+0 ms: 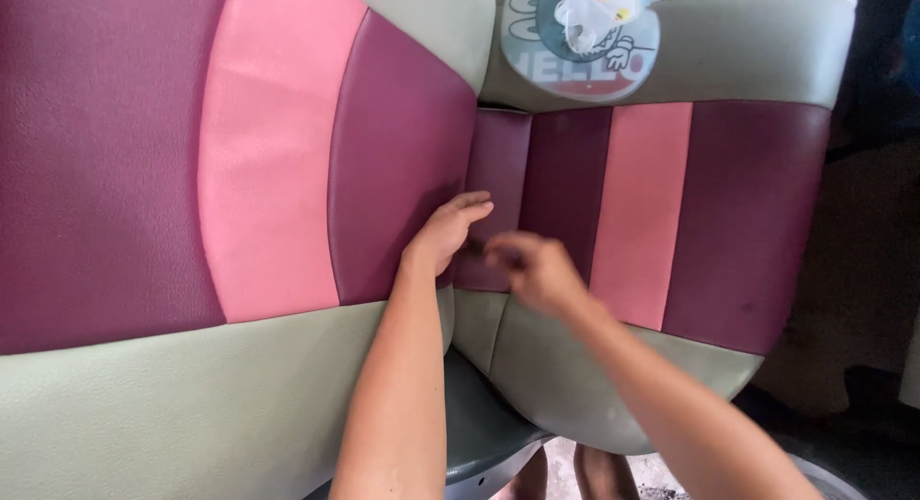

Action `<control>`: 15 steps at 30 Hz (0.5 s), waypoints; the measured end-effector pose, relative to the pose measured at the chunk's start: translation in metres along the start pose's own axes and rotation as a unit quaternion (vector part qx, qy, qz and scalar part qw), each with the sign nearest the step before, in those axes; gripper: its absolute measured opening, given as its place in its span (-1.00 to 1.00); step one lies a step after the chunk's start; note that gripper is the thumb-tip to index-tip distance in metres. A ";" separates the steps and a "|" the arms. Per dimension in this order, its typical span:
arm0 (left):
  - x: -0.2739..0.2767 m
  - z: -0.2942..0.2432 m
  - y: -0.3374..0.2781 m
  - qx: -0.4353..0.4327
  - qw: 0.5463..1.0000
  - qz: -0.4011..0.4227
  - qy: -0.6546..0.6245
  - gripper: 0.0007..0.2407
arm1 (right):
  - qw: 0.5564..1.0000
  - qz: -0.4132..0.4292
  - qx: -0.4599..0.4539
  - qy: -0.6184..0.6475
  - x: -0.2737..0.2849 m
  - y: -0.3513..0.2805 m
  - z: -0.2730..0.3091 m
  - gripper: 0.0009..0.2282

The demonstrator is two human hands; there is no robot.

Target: The person uses a brush to clean the car's interior, starting with the multi-colored seat and moving to the door frame and door panel. They scrub the seat fabric, the door jamb, the window trim, and the interior door handle area.

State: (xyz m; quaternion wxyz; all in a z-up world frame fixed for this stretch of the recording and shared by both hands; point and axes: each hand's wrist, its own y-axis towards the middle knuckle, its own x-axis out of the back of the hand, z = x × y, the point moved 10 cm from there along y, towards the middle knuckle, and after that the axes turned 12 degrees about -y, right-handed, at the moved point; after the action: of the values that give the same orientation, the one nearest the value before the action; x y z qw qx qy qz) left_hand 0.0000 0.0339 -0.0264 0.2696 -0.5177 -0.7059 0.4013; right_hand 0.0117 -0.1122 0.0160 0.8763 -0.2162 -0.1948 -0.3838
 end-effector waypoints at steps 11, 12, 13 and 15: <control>-0.021 -0.023 -0.039 0.003 0.999 0.012 0.049 -0.45 | 0.975 0.210 0.018 -0.068 0.000 -0.075 0.043 -0.89; -0.021 -0.021 -0.042 0.014 0.998 0.010 0.058 -0.45 | 0.966 0.200 0.034 -0.159 -0.012 -0.085 0.030 -0.92; -0.016 -0.015 -0.030 0.014 0.998 0.015 0.066 -0.45 | 0.968 0.193 0.028 -0.157 0.001 -0.093 0.038 -0.92; -0.010 -0.004 -0.007 -0.012 0.997 0.021 0.069 -0.43 | 0.952 0.231 0.171 -0.102 0.013 -0.125 0.088 -0.95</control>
State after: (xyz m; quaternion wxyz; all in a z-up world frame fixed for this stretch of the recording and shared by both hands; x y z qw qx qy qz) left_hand 0.0027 0.0242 -0.0186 0.3032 -0.5622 -0.6791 0.3617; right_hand -0.0905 -0.1501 0.1240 0.9403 -0.1402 -0.2907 -0.1078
